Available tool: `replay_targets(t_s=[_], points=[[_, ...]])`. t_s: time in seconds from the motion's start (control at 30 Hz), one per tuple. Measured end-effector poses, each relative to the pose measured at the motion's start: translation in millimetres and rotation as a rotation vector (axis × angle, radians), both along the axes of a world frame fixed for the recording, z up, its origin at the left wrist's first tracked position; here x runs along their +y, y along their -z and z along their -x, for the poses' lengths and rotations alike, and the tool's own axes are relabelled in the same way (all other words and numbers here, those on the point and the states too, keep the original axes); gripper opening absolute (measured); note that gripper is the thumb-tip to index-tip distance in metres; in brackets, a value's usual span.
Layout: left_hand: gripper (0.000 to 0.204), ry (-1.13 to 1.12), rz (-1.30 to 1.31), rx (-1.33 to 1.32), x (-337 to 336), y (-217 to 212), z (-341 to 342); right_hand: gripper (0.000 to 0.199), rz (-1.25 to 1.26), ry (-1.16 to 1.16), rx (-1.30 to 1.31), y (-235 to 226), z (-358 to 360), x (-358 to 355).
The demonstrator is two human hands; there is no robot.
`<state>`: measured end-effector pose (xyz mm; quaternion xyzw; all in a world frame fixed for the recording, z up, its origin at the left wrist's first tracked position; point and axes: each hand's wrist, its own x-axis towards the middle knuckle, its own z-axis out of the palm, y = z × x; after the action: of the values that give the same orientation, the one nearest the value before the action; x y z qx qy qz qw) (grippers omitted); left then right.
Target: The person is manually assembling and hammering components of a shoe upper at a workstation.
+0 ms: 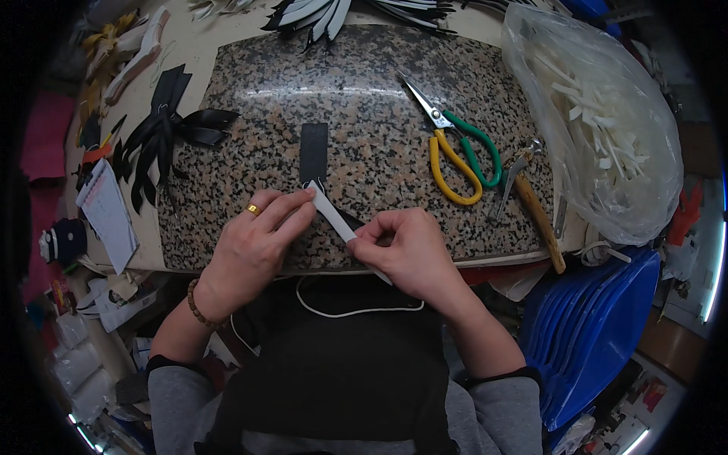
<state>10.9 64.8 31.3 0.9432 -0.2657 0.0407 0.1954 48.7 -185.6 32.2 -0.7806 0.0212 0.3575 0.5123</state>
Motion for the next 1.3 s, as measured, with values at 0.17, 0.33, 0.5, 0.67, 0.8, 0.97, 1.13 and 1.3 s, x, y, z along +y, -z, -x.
replay_targets(t_s=[0.17,0.33,0.5,0.67,0.8,0.97,1.13,1.3], points=[[0.055,-0.001,-0.075,-0.040,-7,0,5,0.026,-0.023,0.033,-0.029,5,3,0],[0.053,0.030,-0.091,-0.105,-14,4,5,0.023,0.030,0.135,-0.035,-5,19,-10],[0.052,0.010,-0.029,-0.027,-15,2,7,0.021,0.023,0.207,0.040,-10,26,-15],[0.057,-0.022,-0.145,-0.085,-24,1,13,0.023,0.035,0.220,0.067,-10,23,-11],[0.058,0.008,-0.061,-0.018,-20,2,9,0.023,0.099,0.181,0.037,-10,21,-10],[0.060,0.021,-0.117,-0.009,-21,1,10,0.025,0.194,0.104,-0.059,-7,25,-10],[0.062,0.024,-0.143,-0.011,-32,-1,18,0.023,0.068,0.266,0.051,-9,30,-21],[0.064,0.007,-0.173,0.002,-36,-1,19,0.022,-0.004,0.325,0.099,-10,37,-33]])
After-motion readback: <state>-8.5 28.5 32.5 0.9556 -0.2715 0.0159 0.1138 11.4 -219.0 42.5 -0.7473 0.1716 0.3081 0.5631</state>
